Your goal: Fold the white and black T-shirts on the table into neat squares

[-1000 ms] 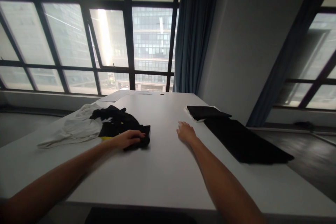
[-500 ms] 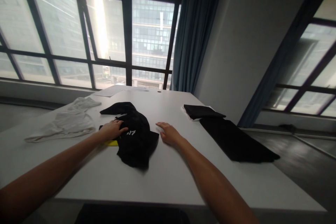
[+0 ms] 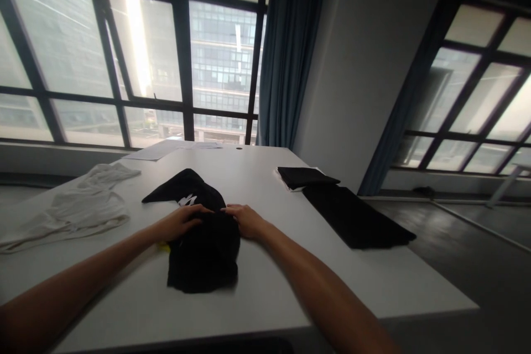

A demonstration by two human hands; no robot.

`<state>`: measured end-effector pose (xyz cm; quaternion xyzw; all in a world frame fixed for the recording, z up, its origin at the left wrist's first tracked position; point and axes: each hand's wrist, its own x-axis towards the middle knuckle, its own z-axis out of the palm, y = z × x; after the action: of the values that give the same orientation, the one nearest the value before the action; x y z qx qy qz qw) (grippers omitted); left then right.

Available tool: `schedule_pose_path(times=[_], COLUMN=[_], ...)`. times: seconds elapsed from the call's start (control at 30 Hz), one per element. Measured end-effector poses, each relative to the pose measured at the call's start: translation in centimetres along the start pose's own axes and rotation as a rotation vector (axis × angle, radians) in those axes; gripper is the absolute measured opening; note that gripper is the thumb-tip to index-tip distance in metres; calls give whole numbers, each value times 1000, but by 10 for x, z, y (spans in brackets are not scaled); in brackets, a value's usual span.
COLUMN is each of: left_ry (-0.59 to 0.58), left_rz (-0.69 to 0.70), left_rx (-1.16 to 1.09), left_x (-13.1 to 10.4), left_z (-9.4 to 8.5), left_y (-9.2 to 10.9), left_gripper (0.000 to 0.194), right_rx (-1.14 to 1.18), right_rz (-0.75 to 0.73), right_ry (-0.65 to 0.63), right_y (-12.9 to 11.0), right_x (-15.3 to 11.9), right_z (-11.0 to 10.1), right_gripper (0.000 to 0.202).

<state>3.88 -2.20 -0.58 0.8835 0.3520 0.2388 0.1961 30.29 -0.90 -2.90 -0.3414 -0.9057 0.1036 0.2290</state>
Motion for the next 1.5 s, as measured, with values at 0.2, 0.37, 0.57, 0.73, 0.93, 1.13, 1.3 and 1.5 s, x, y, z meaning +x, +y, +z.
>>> schedule_pose_path(times=[0.2, 0.37, 0.57, 0.73, 0.93, 1.13, 1.3, 1.5], left_ry=[422, 402, 290, 249, 85, 167, 5, 57], left_rz=[-298, -516, -507, -486, -272, -219, -398, -551], left_rx=[321, 537, 494, 97, -377, 344, 589, 771], left_x=[-6, -12, -6, -1, -3, -3, 1, -1], left_z=[-34, -54, -41, -30, -21, -9, -5, -21], left_y=[-28, -39, -35, -22, -20, -66, -78, -74], left_gripper=[35, 46, 47, 51, 72, 65, 67, 55], right_rx=[-358, -259, -74, -10, -238, -401, -74, 25], right_rz=[586, 829, 340, 163, 513, 818, 564, 260], right_ry=[280, 458, 266, -44, 202, 486, 93, -244], right_y=[34, 54, 16, -13, 20, 55, 25, -8], right_x=[-14, -28, -24, -16, -28, -61, -40, -22], right_z=[-38, -56, -54, -35, -65, -109, -82, -48], right_gripper=[26, 31, 41, 71, 37, 30, 32, 55])
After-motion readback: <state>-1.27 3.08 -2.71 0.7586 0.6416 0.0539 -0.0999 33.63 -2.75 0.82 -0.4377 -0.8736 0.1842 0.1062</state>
